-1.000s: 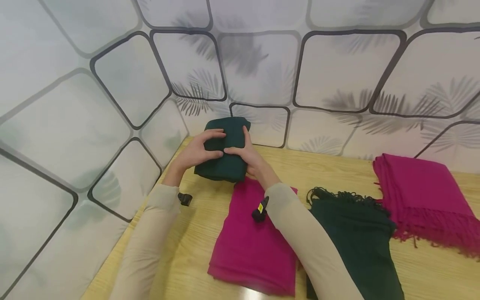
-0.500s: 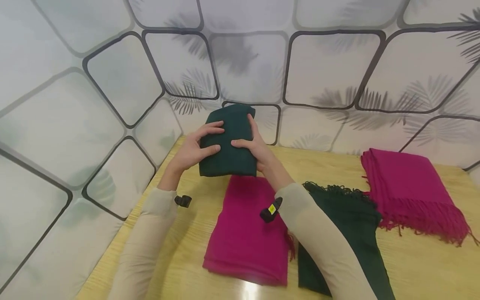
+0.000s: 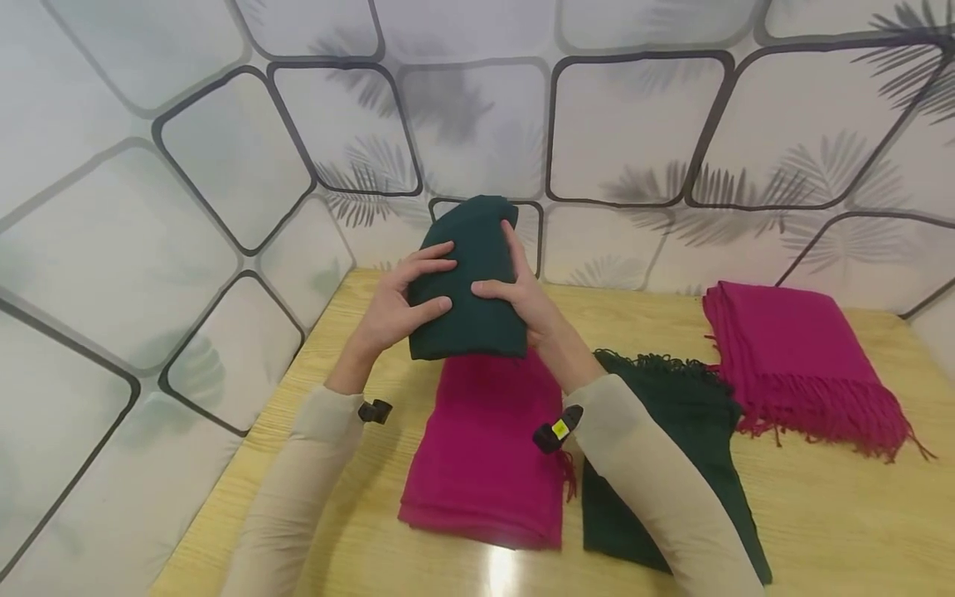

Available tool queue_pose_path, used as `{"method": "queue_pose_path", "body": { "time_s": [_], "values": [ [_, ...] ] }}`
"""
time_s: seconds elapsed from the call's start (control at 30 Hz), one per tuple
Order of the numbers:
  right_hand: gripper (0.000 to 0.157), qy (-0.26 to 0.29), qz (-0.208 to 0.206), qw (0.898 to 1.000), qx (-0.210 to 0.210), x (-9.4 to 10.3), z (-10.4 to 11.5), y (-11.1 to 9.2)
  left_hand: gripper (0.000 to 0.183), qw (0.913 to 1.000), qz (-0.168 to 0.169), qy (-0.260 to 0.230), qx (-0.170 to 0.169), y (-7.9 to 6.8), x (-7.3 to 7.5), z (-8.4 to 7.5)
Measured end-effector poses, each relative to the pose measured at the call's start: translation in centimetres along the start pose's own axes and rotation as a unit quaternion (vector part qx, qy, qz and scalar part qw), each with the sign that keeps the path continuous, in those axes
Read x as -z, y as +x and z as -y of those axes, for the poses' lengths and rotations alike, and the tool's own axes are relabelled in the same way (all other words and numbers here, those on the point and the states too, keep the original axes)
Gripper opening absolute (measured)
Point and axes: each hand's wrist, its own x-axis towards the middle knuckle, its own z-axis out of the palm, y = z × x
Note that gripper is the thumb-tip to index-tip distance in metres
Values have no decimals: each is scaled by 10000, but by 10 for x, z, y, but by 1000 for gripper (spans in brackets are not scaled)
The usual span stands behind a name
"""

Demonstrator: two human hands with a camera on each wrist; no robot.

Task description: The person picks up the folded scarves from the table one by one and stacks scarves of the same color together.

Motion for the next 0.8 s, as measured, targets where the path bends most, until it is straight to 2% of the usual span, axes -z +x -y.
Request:
{"method": "queue_pose_path", "body": {
  "time_s": [0.17,0.3,0.4,0.57,0.8],
  "values": [
    [94,-382,87,9988,307,6,12,-14,43,9992,-28,-82,-384,4,-14,-7],
    [94,-556,106,9976,408,9,20,-25,45,9983,-5,-43,-577,7,-23,1],
    [94,-558,109,9976,407,10,24,-33,48,9977,50,-35,-670,9,-29,8],
    [93,-496,55,9980,392,12,26,-47,48,9967,174,29,-796,9,-38,7],
    [92,-589,-70,9977,313,12,21,-68,46,9961,291,273,-788,-3,-50,-1]
  ]
}}
